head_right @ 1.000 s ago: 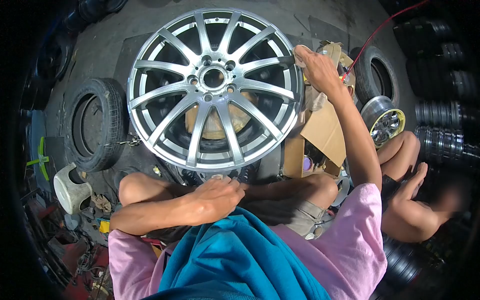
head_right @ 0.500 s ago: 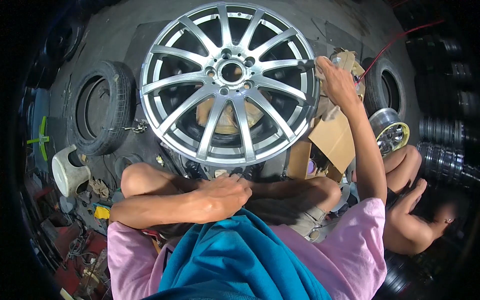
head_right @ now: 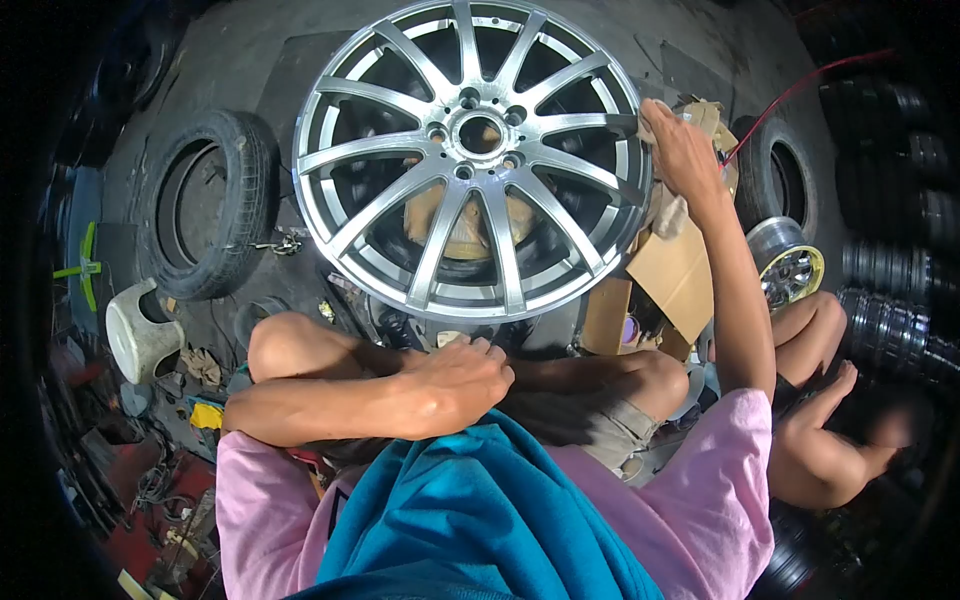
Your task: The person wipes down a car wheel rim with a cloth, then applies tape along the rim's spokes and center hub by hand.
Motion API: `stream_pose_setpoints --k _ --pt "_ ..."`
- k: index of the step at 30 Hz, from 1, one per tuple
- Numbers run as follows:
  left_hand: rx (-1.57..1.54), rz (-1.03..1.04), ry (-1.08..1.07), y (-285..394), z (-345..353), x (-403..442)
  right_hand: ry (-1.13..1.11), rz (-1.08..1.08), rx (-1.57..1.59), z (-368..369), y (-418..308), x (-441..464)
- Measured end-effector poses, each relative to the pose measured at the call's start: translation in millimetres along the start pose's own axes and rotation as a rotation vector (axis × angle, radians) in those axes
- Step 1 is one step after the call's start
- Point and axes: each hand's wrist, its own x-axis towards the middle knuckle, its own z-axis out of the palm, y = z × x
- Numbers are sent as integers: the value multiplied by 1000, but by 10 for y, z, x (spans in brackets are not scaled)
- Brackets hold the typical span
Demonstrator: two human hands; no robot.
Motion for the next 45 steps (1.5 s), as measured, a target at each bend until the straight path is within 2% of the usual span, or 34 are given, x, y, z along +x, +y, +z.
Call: stream_pose_setpoints --k 7,10,18,21,25,27,30,34,39,41,43,45 --pt "-7 -25 -1 42 -3 -42 -71 0 -60 21 -9 -1" --pt "63 -45 9 32 45 -14 80 -50 -64 50 -36 -7" --pt "23 -32 -3 33 16 -40 -50 22 -73 12 -73 -4" --pt "41 -33 -10 37 7 -44 18 36 -76 12 -153 -15" --pt "3 -18 -52 88 -12 -22 72 -12 114 129 94 337" --pt "6 -40 -25 64 13 -4 103 53 130 124 184 315" --pt "-23 -21 60 -14 -123 -73 275 299 404 225 383 164" --pt "13 -23 90 -38 -55 -52 328 305 513 310 333 -266" --pt "24 -53 47 19 6 19 214 342 479 243 116 -261" --pt "36 -68 37 6 24 35 208 252 381 239 91 -254" --pt "17 -45 190 -20 47 39 243 241 367 232 47 -237" --pt "28 -38 190 -28 70 52 237 276 380 260 60 -223"
